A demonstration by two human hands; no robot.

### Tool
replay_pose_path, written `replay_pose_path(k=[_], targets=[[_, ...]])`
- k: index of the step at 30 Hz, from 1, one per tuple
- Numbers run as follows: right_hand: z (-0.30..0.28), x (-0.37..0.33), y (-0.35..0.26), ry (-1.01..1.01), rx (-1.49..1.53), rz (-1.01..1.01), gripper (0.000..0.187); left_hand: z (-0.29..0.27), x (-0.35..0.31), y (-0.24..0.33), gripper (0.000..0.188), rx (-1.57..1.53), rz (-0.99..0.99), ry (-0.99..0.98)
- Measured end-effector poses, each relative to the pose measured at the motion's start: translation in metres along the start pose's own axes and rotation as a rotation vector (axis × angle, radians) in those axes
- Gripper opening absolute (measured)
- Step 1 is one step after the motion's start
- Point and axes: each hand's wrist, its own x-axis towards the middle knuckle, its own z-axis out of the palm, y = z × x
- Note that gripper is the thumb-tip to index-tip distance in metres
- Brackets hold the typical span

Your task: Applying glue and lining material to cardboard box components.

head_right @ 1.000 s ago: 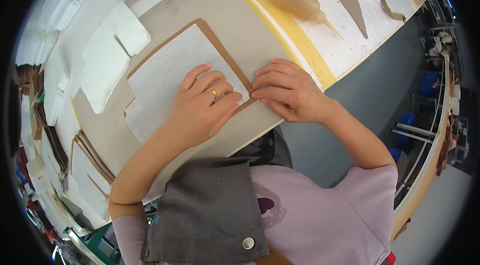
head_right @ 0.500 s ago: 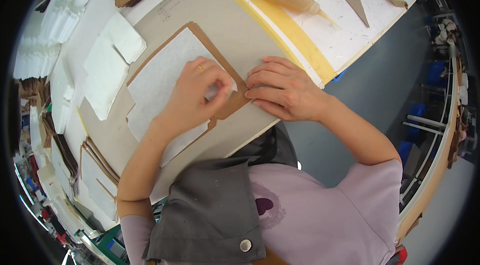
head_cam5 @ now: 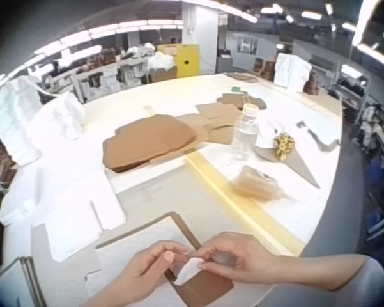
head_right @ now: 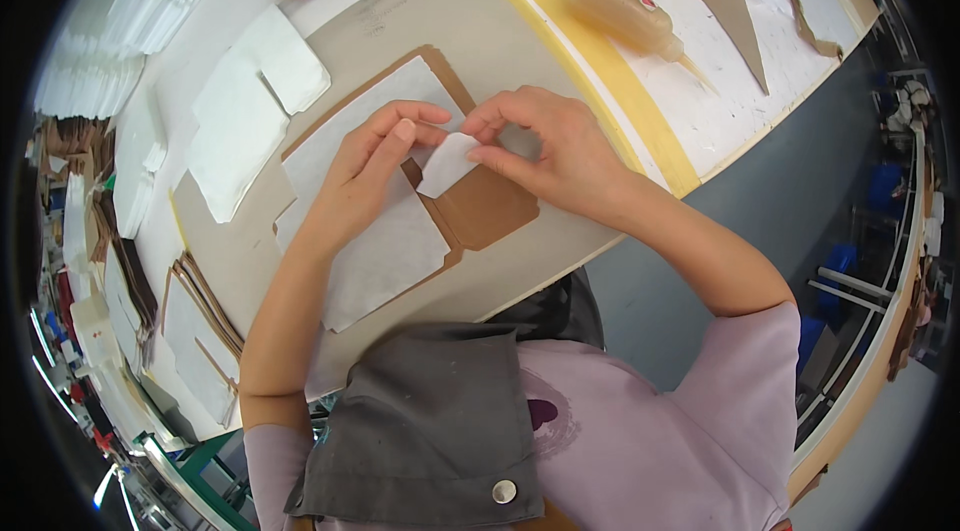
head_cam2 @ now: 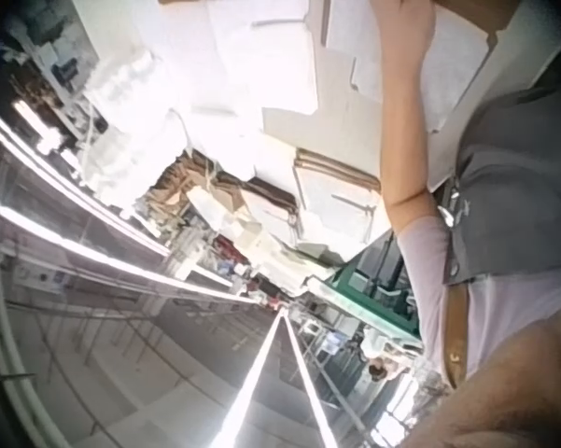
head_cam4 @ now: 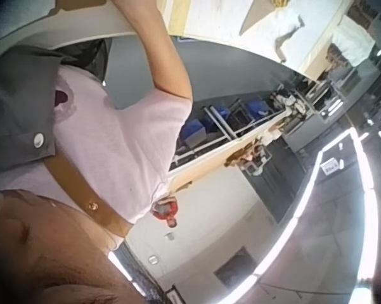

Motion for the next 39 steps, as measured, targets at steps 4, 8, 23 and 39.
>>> replay_pose_path(k=[4,8,23,39], targets=[[0.0,0.002,-0.001,0.031,0.041,0.023,0.01,-0.002,-0.015,-0.005,0.037,-0.015,0.128,-0.007],[-0.003,0.002,0.0,-0.003,0.059,0.029,0.008,-0.006,-0.023,-0.007,0.036,0.452,0.346,0.037],[-0.016,-0.02,0.023,-0.169,-0.35,-0.487,0.017,-0.009,-0.032,-0.014,0.042,0.822,0.503,-0.157],[0.001,-0.042,-0.007,-0.406,-0.652,-0.488,0.069,-0.014,-0.034,-0.009,0.044,0.878,0.509,0.08]])
